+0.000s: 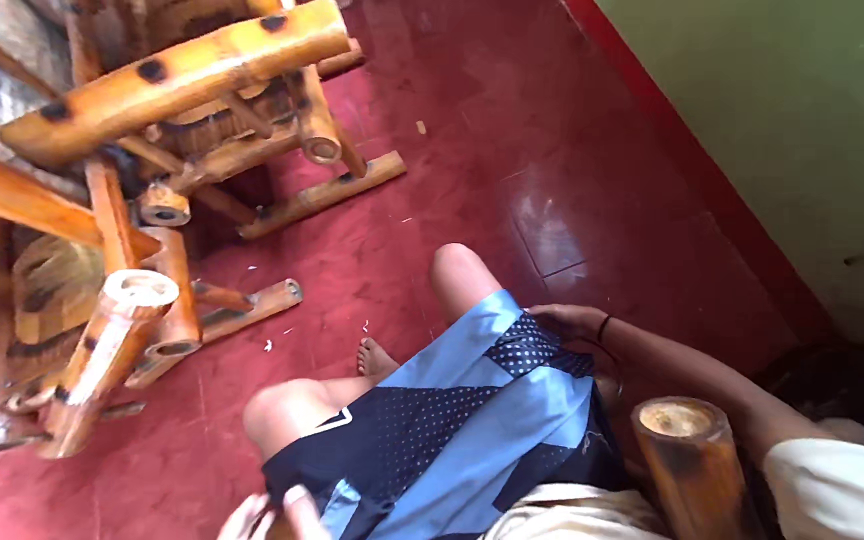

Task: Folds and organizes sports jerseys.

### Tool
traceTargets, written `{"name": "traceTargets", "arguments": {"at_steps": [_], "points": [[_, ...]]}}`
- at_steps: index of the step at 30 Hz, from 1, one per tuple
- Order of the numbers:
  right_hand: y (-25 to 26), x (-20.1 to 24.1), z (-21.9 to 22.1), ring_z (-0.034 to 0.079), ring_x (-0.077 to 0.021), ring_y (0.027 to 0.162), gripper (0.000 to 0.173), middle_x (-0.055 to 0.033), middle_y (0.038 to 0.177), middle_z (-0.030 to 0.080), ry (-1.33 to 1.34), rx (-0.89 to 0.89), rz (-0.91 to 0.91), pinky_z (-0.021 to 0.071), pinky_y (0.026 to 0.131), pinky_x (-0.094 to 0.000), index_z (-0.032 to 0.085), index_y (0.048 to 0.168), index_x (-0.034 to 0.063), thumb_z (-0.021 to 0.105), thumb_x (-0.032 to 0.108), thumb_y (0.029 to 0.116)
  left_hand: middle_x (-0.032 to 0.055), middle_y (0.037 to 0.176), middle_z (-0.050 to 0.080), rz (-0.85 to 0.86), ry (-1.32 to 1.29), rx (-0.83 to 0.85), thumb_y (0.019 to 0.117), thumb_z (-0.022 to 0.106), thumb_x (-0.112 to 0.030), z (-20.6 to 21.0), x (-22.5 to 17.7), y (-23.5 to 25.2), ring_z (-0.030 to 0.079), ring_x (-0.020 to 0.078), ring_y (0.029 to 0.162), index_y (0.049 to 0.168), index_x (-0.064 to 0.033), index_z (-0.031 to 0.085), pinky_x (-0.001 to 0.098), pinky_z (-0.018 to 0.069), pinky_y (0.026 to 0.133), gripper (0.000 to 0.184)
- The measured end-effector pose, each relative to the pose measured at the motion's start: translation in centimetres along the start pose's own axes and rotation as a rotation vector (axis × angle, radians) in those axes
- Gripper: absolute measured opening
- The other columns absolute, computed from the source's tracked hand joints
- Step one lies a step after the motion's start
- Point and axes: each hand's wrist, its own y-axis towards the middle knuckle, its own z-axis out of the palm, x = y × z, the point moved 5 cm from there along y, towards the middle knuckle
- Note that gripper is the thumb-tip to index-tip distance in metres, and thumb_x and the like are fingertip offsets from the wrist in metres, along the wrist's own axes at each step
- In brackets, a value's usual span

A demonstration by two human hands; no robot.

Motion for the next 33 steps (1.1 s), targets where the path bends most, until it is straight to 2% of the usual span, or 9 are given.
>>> {"name": "traceTargets", "arguments": {"at_steps": [4, 6, 8, 11, 14, 19, 22, 28, 33], "points": [[2.1, 0.9, -0.7, 0.064, -0.0065, 0.075, 0.038, 0.0031, 0.086, 0.067, -0.096, 0.195, 0.03, 0.0561, 0.069, -0.0277, 0.062, 0.113, 0.0131, 0.037, 0.041, 0.1093, 0.022, 0.114, 0.071, 0.605, -0.111, 0.361, 0.0981, 0.061, -0.025, 7.1, -18.9, -3.9, 0.066, 0.0339, 0.117, 0.104, 0.0032, 0.075, 0.0438, 0.0509, 0.104, 0.032], [2.3, 1.9, -0.4, 0.064, -0.0081, 0.079, 0.035, 0.0015, 0.091, 0.066, -0.191, 0.242, 0.003, 0.0548, 0.071, -0.0297, 0.06, 0.118, 0.0116, 0.037, 0.036, 0.1092, 0.0161, 0.111, 0.074, 0.851, -0.079, 0.528, 0.0949, 0.065, -0.027, 12.1, -25.0, -7.2, 0.068, 0.0336, 0.114, 0.1, -0.0044, 0.077, 0.0463, 0.0536, 0.101, 0.026], [2.5, 2.2, -0.9, 0.063, -0.014, 0.09, 0.038, -0.0052, 0.102, 0.064, -0.24, 0.243, -0.002, 0.0548, 0.079, -0.0364, 0.057, 0.128, 0.0077, 0.039, 0.035, 0.1089, 0.017, 0.114, 0.071, 0.931, 0.108, 0.818, 0.094, 0.067, -0.024, 16.7, -28.5, -9.6, 0.065, 0.0345, 0.117, 0.107, -0.0046, 0.075, 0.0481, 0.0515, 0.101, 0.025], [2.5, 1.8, -2.1, 0.063, -0.0185, 0.099, 0.044, -0.0105, 0.113, 0.063, -0.171, 0.174, -0.021, 0.0542, 0.085, -0.0404, 0.049, 0.142, 0.0081, 0.044, 0.035, 0.108, 0.0225, 0.135, 0.058, 0.835, 0.56, 1.281, 0.0996, 0.054, -0.009, 21.6, -29.9, -11.0, 0.052, 0.038, 0.131, 0.133, -0.0008, 0.062, 0.0529, 0.0429, 0.104, 0.035], [2.7, 1.4, -1.8, 0.061, -0.018, 0.102, 0.047, -0.0101, 0.115, 0.061, -0.062, 0.233, -0.082, 0.0522, 0.09, -0.0409, 0.046, 0.145, 0.0083, 0.043, 0.037, 0.1081, 0.0239, 0.14, 0.056, 0.825, 0.756, 1.37, 0.1007, 0.046, -0.001, 23.8, -29.4, -11.0, 0.049, 0.0396, 0.134, 0.134, 0.0015, 0.06, 0.0562, 0.0401, 0.106, 0.036], [3.1, 1.4, -0.3, 0.064, -0.0055, 0.078, 0.025, 0.0031, 0.089, 0.064, 0.085, 0.361, -0.238, 0.0551, 0.071, -0.0257, 0.056, 0.119, 0.0138, 0.038, 0.027, 0.1073, 0.0242, 0.14, 0.055, 0.819, 0.84, 1.348, 0.0973, 0.052, -0.003, 25.9, -29.6, -11.0, 0.051, 0.0395, 0.132, 0.133, 0.0045, 0.058, 0.0553, 0.043, 0.102, 0.037], [3.2, 1.8, -1.1, 0.067, -0.0093, 0.081, 0.024, -0.002, 0.094, 0.068, 0.15, 0.323, -0.257, 0.058, 0.075, -0.0299, 0.057, 0.126, 0.0075, 0.043, 0.013, 0.1066, 0.0261, 0.139, 0.055, 0.797, 0.884, 1.396, 0.1008, 0.045, 0.0, 26.4, -30.7, -11.3, 0.052, 0.0411, 0.132, 0.129, 0.0062, 0.059, 0.0565, 0.0441, 0.1, 0.033], [0.4, 4.4, -2.7, 0.068, -0.0104, 0.074, 0.018, -0.002, 0.085, 0.069, 0.151, 0.223, -0.321, 0.0588, 0.07, -0.0304, 0.062, 0.109, 0.006, 0.045, 0.006, 0.1039, 0.0228, 0.125, 0.065, 0.688, 0.704, 1.421, 0.1009, 0.047, -0.006, 26.7, -31.4, -10.2, 0.061, 0.039, 0.121, 0.116, 0.0023, 0.067, 0.0549, 0.0515, 0.092, 0.026], [-0.9, 5.7, -3.1, 0.068, -0.0134, 0.079, 0.019, -0.0057, 0.092, 0.068, 0.236, 0.188, -0.339, 0.0591, 0.073, -0.0329, 0.057, 0.117, 0.0061, 0.042, 0.009, 0.1059, 0.0196, 0.13, 0.062, 0.646, 0.518, 1.373, 0.0975, 0.056, -0.007, 27.7, -30.6, -8.4, 0.062, 0.0361, 0.12, 0.138, -0.0082, 0.059, 0.053, 0.0521, 0.096, 0.041]]}}
